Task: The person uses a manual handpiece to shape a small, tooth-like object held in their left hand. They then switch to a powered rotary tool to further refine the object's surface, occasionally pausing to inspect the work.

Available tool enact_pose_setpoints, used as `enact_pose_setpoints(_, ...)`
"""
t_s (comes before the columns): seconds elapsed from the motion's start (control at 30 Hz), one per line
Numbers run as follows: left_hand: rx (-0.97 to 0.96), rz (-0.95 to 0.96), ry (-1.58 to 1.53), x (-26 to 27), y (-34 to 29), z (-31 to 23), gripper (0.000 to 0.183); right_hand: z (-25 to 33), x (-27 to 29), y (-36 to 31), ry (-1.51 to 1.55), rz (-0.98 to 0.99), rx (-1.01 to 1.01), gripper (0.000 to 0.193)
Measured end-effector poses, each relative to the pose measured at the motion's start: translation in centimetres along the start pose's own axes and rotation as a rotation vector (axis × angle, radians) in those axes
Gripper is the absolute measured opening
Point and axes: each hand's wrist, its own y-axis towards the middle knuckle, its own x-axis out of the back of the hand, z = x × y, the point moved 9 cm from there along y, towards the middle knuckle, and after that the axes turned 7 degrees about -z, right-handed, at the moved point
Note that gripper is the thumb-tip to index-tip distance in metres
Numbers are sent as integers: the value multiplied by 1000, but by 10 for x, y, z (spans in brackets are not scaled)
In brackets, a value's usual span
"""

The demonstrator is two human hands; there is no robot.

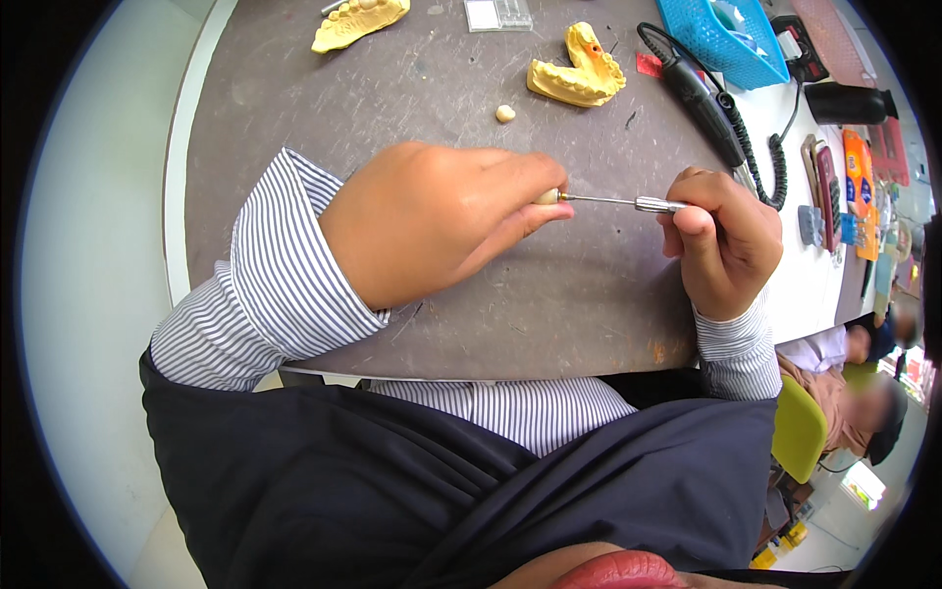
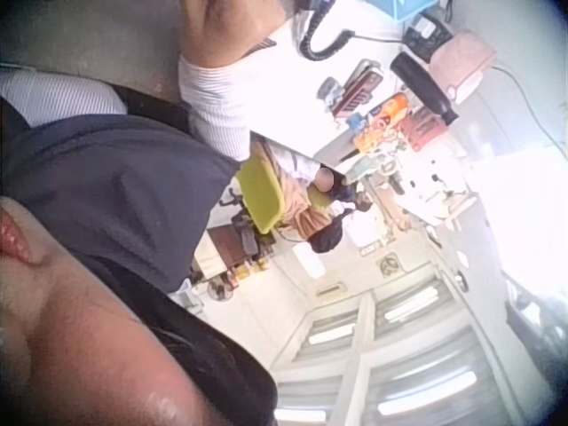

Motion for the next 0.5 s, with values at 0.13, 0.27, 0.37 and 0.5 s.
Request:
enact_pose_setpoints(0.13,-37,-31,116,2,1,-5,18,-17,-4,-8,122,-40,-296,29)
enact_pose_setpoints(0.27,-35,-61,232,3,2,-6,18,-48,-22,-19,394,14,-583,47)
enact_pose_setpoints(0.37,31,-56,162,-2,4,2,18,-54,-28,-21,434,73,-606,51)
enact_pose_setpoints(0.5,60,-88,88,4,-2,5,18,-47,-30,-16,567,20,-557,55)
